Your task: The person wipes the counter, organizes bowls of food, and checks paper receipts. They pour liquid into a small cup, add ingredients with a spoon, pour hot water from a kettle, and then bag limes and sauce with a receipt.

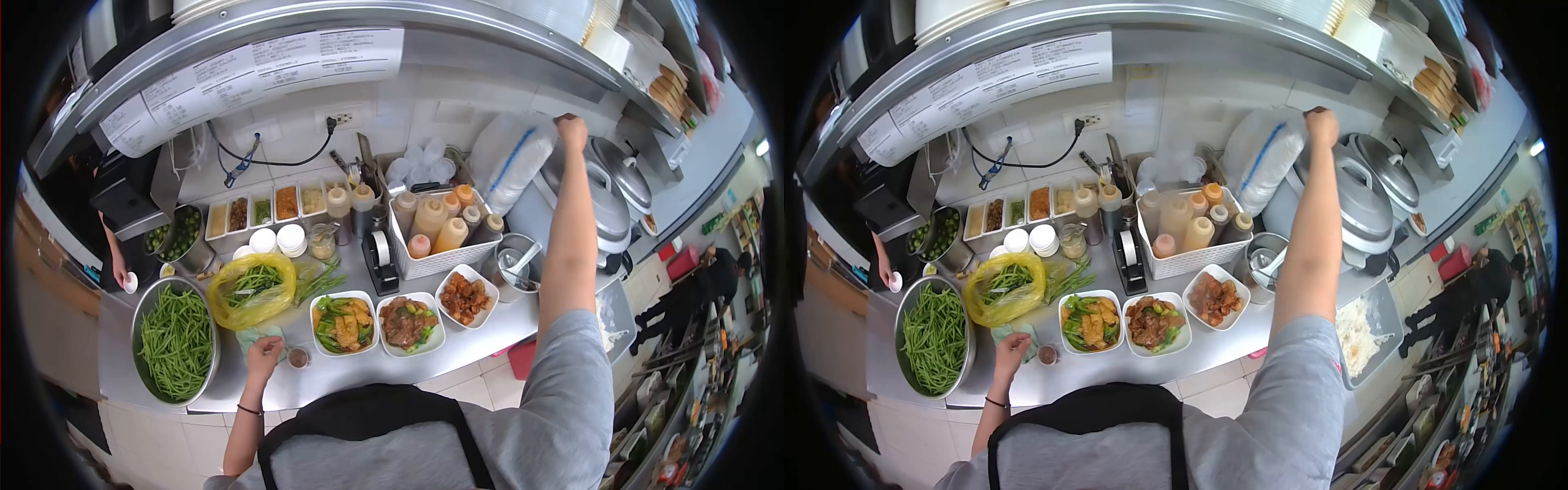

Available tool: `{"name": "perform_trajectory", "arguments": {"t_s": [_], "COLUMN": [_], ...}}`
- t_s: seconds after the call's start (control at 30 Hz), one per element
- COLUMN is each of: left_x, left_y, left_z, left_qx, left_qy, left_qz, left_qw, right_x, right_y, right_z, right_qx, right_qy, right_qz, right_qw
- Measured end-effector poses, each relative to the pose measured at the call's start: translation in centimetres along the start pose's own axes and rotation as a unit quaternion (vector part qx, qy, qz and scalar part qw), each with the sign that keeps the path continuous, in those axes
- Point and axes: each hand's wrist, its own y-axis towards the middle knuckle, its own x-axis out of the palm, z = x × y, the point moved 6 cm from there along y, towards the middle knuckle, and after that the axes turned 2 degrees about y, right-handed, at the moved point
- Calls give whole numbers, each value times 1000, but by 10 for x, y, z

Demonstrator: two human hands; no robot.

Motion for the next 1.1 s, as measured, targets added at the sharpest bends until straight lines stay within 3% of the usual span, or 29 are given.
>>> {"name": "perform_trajectory", "arguments": {"t_s": [0.1,0.17,0.23,0.3,0.33,0.4,0.43,0.47,0.53,0.57,0.63,0.67,0.73,0.77,0.8,0.83,0.9,0.97,1.0,1.03,1.07,1.1], "left_x": [-1,3,9,11,11,8,8,7,3,3,0,0,3,2,1,2,3,3,2,0,-1,-1], "left_y": [5,7,9,9,8,7,7,7,5,5,6,6,6,6,5,4,3,4,4,5,4,3], "left_z": [12,17,19,23,30,35,35,36,39,40,39,38,36,36,37,39,37,32,34,40,48,57], "left_qx": [15,20,21,13,20,21,25,30,25,27,19,17,21,28,28,30,31,29,26,30,33,29], "left_qy": [-2,-10,-29,-19,-16,-17,-16,-15,-16,-12,-18,-20,-36,-50,-48,-33,-21,-49,-48,-50,-50,-46], "left_qz": [15,24,3,9,7,17,24,30,29,21,25,22,27,31,29,24,18,25,25,28,29,24], "left_qw": [1000,999,999,1000,1000,999,999,999,999,999,999,999,999,998,998,999,999,998,998,998,998,998], "right_x": [17,25,23,16,24,-3,17,65,58,41,39,43,36,38,46,54,62,73,66,48,44,51], "right_y": [46,56,59,43,37,-16,-8,26,20,13,38,47,49,44,38,35,51,106,89,58,20,-7], "right_z": [24,26,5,-12,-4,-31,-13,32,28,14,4,3,-1,1,-2,-5,0,-7,-25,-48,-66,-81], "right_qx": [15,31,31,30,69,59,30,-72,-94,-67,-103,-106,-111,-108,-137,-161,-186,-258,-259,-123,37,4], "right_qy": [219,200,282,475,492,364,298,290,-48,-33,111,113,319,319,94,-135,-163,-101,-101,253,568,520], "right_qz": [8,13,-64,-85,-96,-73,-87,-126,-100,-36,-20,-24,-14,-15,-44,-70,-73,-21,-25,-99,-156,-247], "right_qw": [976,979,957,876,862,927,950,946,989,997,988,988,941,942,985,975,966,961,960,954,808,817]}}
